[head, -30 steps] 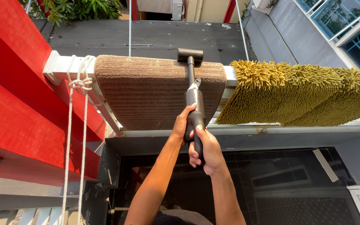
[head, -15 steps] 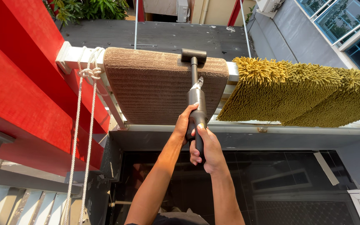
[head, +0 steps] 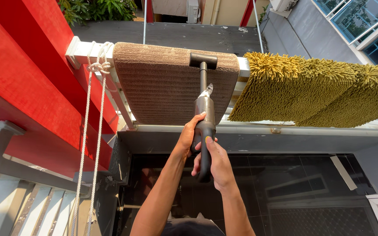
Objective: The person uses a handheld vacuum cleaner to clean a brown rug and a yellow rug hanging on a balcony railing. The person moves the vacuum head back and forth along the length of the rugs.
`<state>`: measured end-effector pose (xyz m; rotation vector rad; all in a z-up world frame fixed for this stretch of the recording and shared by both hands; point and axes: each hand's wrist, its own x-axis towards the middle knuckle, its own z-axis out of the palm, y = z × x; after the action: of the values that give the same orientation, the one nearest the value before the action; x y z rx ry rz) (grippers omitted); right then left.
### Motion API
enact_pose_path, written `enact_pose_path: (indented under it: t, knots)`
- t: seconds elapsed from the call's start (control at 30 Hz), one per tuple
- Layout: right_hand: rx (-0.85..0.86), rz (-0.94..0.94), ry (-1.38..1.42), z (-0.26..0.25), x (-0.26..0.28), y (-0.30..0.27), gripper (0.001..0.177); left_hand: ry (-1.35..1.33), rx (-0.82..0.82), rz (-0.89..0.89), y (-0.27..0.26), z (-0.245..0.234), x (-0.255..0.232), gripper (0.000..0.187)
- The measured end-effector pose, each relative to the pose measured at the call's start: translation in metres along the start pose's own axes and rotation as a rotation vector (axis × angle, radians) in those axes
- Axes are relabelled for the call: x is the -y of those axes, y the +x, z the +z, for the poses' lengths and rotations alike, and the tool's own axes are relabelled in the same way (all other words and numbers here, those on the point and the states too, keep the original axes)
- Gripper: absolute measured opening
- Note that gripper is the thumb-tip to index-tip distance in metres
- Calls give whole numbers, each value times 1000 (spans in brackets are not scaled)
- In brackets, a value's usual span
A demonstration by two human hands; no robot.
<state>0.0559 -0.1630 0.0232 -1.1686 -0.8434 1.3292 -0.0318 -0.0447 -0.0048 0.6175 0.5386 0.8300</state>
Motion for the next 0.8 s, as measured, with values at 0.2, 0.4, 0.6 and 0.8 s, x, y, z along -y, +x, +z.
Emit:
enact_pose_path:
  t: [0.2, 0.4, 0.6, 0.8]
  knots:
    - [-360, -344, -344, -20, -39, 29, 58, 135, -51, 83, -13, -8, -3, 50]
    - [-76, -71, -21, -5, -20, 41, 68, 266, -86, 98, -18, -15, -7, 56]
    - [99, -146, 120, 7, -21, 44, 78, 874, -470, 912, -26, -16, -16, 63]
    - [147, -111, 277, 21, -19, 63, 72, 838, -421, 790, -101, -4, 0, 36]
